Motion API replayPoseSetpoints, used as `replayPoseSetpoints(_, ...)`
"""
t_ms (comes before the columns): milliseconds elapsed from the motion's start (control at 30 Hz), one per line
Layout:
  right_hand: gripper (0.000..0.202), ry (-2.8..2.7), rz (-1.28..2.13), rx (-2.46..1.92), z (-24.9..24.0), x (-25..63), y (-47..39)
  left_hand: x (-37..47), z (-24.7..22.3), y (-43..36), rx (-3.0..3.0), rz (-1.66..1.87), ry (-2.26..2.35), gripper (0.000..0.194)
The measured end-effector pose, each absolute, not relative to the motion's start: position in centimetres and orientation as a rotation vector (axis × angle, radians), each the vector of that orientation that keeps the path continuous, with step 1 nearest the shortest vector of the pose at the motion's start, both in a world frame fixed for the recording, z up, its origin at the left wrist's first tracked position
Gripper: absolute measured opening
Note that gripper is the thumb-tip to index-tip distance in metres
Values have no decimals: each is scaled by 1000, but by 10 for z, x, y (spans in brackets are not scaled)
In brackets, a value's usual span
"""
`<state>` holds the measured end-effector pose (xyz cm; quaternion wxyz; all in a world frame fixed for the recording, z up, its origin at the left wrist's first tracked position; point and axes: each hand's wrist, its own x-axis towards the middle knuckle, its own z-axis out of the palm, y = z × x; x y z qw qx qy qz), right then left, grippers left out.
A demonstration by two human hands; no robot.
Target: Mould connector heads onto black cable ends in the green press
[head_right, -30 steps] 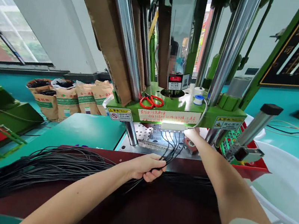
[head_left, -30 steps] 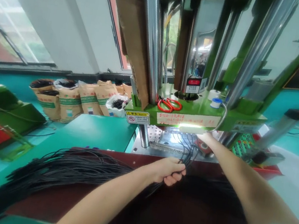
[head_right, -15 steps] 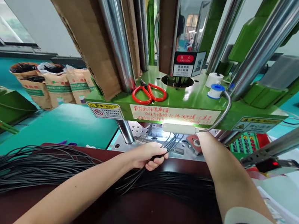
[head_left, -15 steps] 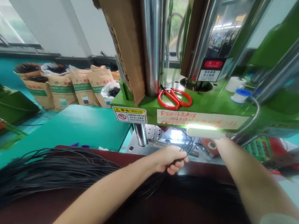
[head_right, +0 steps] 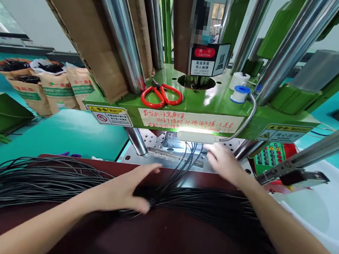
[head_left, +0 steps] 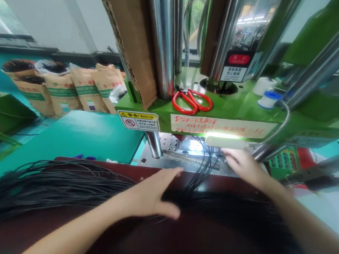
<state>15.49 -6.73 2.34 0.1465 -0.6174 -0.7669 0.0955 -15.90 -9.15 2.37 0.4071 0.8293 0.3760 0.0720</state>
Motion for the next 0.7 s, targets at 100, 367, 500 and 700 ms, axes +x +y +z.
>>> replayPoseSetpoints(100,60,-2551,282,-1419,5,156,-140,-219,12,-116,2542,-86,1184,107)
replayPoseSetpoints(367,50,-2644,-297,-1465,-33,165,-181,-249,-33,-113,2944,88,1271,61)
replayPoseSetpoints(500,45,-2659,-291,-1465,-38,176,-180,-234,-30,-120,2963,13,1275,55)
replayPoseSetpoints(700,51,-2592,194,-1506,-17,183,-177,-229,-9,-121,2744,4,1213,63)
